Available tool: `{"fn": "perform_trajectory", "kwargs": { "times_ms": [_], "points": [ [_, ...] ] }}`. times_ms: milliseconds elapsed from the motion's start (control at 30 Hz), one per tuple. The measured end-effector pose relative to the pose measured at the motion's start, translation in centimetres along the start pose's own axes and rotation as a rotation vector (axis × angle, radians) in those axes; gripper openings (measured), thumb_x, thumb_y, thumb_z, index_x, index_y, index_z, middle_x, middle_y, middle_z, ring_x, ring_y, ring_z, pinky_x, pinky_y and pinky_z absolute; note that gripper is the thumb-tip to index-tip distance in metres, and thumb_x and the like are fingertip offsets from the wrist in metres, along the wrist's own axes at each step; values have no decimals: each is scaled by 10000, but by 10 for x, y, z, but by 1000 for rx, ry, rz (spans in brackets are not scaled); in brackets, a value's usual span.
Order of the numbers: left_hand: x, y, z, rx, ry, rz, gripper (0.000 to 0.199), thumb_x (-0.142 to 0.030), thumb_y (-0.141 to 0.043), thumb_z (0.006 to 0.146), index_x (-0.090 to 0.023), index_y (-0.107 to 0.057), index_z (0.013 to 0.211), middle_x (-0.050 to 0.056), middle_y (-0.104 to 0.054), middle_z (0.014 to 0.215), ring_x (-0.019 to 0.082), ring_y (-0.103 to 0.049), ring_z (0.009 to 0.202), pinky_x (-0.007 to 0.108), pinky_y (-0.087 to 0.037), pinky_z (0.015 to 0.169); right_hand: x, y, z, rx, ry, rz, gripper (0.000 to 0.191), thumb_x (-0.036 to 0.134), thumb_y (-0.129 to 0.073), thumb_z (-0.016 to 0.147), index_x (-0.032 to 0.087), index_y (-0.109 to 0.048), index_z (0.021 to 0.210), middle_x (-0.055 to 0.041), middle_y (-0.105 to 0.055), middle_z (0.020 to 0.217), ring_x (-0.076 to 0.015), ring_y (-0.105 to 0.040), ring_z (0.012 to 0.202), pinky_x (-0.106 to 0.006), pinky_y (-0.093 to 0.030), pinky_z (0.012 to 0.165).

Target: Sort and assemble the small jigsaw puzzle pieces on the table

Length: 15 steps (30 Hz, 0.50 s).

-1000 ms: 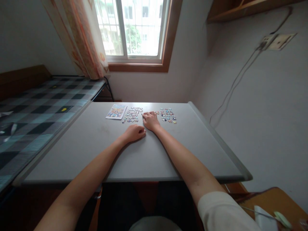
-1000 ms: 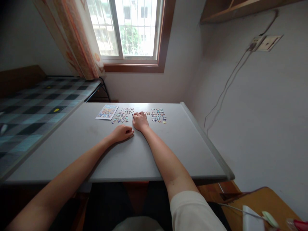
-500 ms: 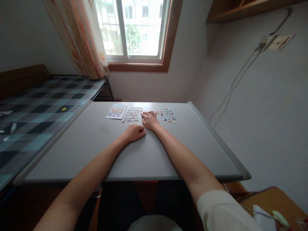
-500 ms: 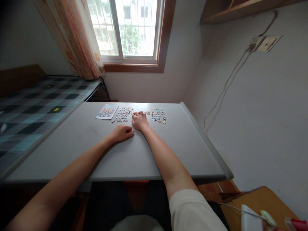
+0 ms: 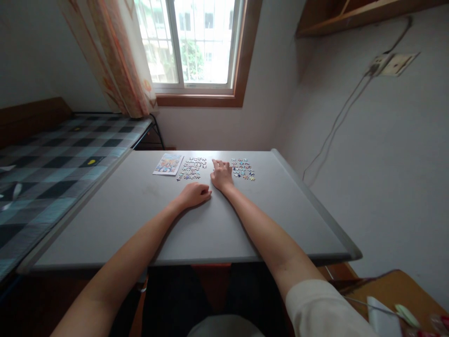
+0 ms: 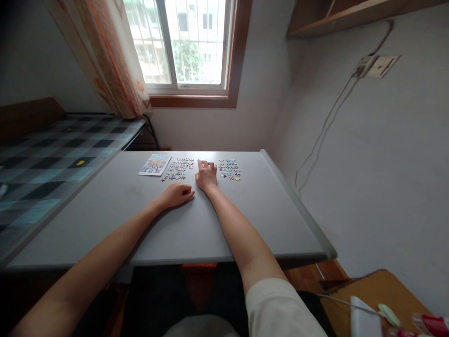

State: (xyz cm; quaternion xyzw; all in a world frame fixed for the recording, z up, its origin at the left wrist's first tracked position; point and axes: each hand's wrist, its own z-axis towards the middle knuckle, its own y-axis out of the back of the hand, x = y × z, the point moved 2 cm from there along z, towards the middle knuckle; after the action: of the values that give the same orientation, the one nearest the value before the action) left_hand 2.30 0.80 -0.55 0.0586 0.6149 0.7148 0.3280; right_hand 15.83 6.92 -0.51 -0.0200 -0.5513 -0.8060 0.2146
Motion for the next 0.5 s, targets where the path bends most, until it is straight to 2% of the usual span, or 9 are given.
{"fn": "perform_trajectory", "kwargs": {
  "times_ms": [167,367,500],
  "points": [
    [-1,2,0,7,6,-6,379,-413,-451,830,-180,-533,542,1,-506,498,108,-345,466,261,-214,513,-6,2,-7,60,-35,-70,504,252,-408,855,175,-411,1353,-109,-396,1386,-308,-310,1179,-427,-289,972],
    [-3,4,1,38,21,-10,381,-423,-441,833,-177,-527,556,1,-512,519,106,-345,482,252,-218,515,-16,10,-25,6,-89,-43,483,267,-441,827,171,-481,1299,-91,-425,1374,-300,-334,1160,-423,-314,956],
    [-3,3,1,41,24,-18,380,-423,-444,831,-178,-516,549,-3,-501,513,107,-340,482,252,-217,517,-23,14,-35,20,-121,-3,471,292,-449,829,196,-507,1286,-76,-451,1353,-297,-358,1136,-411,-328,945]
  ]
}}
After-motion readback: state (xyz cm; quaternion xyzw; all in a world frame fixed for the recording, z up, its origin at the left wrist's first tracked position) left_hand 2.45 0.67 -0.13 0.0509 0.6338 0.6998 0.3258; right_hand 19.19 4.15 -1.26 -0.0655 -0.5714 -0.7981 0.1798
